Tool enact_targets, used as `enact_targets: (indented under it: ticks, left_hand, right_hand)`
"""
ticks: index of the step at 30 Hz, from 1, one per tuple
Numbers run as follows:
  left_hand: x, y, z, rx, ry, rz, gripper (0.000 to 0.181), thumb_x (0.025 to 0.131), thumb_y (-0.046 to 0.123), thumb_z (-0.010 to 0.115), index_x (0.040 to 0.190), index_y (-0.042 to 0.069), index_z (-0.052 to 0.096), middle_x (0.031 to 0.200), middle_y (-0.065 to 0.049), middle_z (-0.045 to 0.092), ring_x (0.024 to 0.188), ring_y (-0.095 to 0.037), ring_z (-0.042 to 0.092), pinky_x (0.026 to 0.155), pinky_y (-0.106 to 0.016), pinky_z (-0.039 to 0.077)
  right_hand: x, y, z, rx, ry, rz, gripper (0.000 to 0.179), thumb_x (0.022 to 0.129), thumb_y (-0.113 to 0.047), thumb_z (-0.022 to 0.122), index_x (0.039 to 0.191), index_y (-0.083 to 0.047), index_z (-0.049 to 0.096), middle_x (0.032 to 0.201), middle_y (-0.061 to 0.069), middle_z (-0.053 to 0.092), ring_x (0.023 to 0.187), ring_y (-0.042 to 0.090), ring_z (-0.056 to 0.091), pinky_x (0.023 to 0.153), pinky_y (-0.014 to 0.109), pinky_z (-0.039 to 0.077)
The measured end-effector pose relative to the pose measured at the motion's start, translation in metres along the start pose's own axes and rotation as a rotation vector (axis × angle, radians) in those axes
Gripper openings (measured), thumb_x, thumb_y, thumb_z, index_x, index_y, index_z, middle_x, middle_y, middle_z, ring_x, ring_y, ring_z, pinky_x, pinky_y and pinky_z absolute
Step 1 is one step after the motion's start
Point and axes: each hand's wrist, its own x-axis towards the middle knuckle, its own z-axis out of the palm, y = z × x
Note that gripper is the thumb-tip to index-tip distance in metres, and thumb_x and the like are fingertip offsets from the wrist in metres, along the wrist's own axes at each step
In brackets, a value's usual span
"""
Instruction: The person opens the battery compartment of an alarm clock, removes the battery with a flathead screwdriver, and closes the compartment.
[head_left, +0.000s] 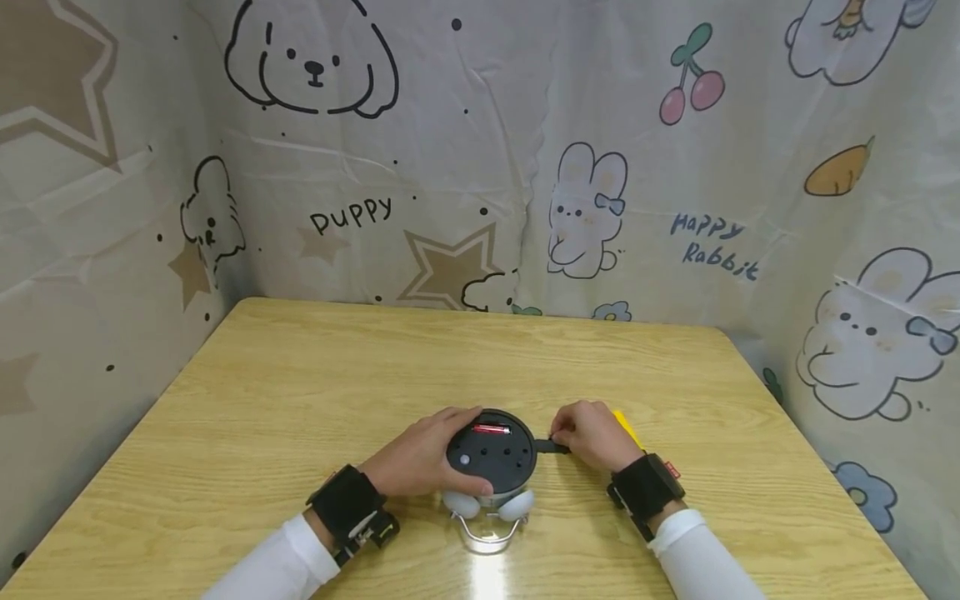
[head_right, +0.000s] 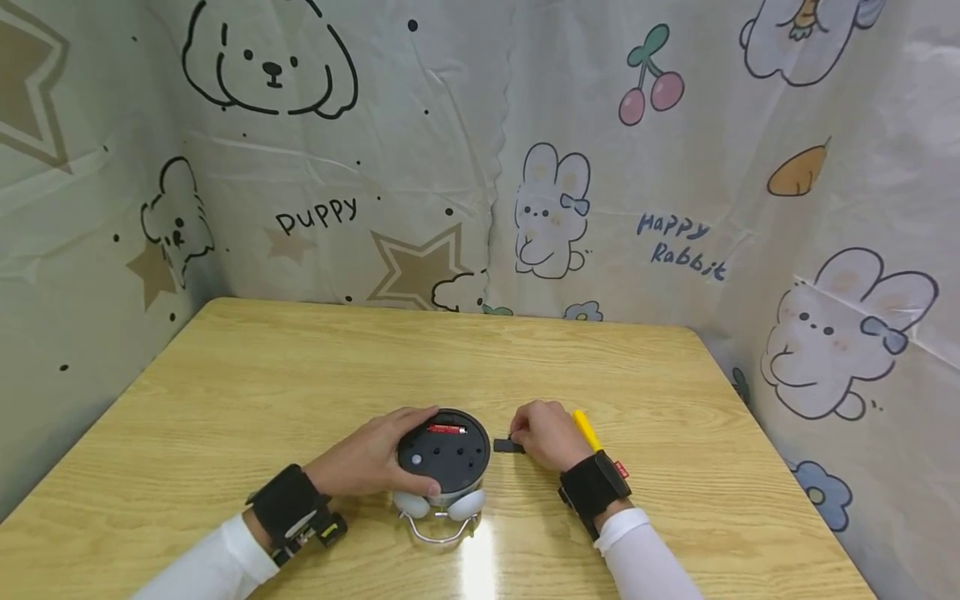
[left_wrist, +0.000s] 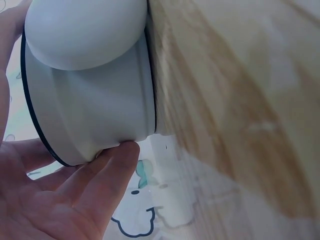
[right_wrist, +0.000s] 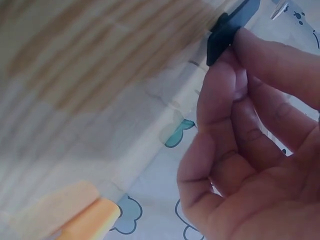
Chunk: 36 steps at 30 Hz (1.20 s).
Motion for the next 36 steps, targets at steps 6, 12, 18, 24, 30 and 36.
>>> enact_targets:
  ticks: [6, 12, 18, 24, 30, 36]
  left_hand:
    - [0.001, 0.001, 0.000, 0.000, 0.002, 0.006, 0.111, 0.071, 0.066, 0.087, 0.161, 0.019, 0.040, 0.158, -0.012, 0.049, 0.140, -0.033, 0.053, 0.110, -0.053, 0.049]
    - [0.000, 0.002, -0.002, -0.004, 0.015, 0.009, 0.111, 0.071, 0.064, 0.088, 0.161, 0.019, 0.040, 0.159, -0.013, 0.048, 0.141, -0.034, 0.053, 0.109, -0.054, 0.050]
    - [-0.001, 0.000, -0.003, -0.002, 0.018, 0.010, 0.111, 0.071, 0.064, 0.088, 0.161, 0.019, 0.040, 0.159, -0.013, 0.048, 0.139, -0.033, 0.054, 0.108, -0.052, 0.051]
    - [-0.001, 0.000, -0.002, -0.002, 0.011, 0.005, 0.111, 0.072, 0.065, 0.087, 0.161, 0.019, 0.039, 0.158, -0.014, 0.048, 0.138, -0.033, 0.054, 0.107, -0.052, 0.051]
    - [0.000, 0.000, 0.000, -0.004, 0.002, -0.005, 0.111, 0.072, 0.064, 0.087, 0.161, 0.020, 0.039, 0.159, -0.014, 0.047, 0.138, -0.033, 0.054, 0.108, -0.052, 0.051]
    - [-0.001, 0.002, 0.000, -0.001, -0.001, -0.005, 0.111, 0.072, 0.065, 0.087, 0.161, 0.019, 0.038, 0.160, -0.013, 0.046, 0.138, -0.033, 0.054, 0.108, -0.052, 0.051]
  right_hand:
    - [-0.003, 0.005, -0.011, 0.017, 0.054, 0.021, 0.006, 0.096, -0.016, 0.074, 0.096, -0.012, 0.078, 0.088, 0.000, 0.073, 0.079, 0.012, 0.060, 0.072, 0.030, 0.050]
    - [-0.002, 0.014, -0.028, 0.024, 0.129, 0.015, 0.013, 0.099, -0.019, 0.070, 0.102, -0.009, 0.077, 0.096, 0.007, 0.076, 0.084, 0.018, 0.066, 0.076, 0.036, 0.054]
    - [-0.003, 0.025, -0.038, 0.008, 0.134, 0.055, 0.016, 0.100, -0.022, 0.069, 0.105, -0.008, 0.076, 0.102, 0.009, 0.076, 0.084, 0.019, 0.065, 0.076, 0.037, 0.053]
    - [-0.004, 0.037, -0.039, -0.033, 0.115, 0.128, 0.022, 0.098, -0.023, 0.071, 0.109, -0.004, 0.074, 0.103, 0.015, 0.074, 0.087, 0.025, 0.065, 0.078, 0.041, 0.053]
    - [-0.008, 0.048, -0.040, -0.016, 0.051, 0.177, 0.031, 0.097, -0.026, 0.072, 0.115, -0.001, 0.071, 0.102, 0.017, 0.075, 0.085, 0.024, 0.068, 0.072, 0.037, 0.055]
    - [-0.011, 0.053, -0.044, 0.012, 0.035, 0.212, 0.035, 0.095, -0.030, 0.074, 0.115, -0.001, 0.071, 0.100, 0.017, 0.074, 0.076, 0.020, 0.063, 0.063, 0.029, 0.049]
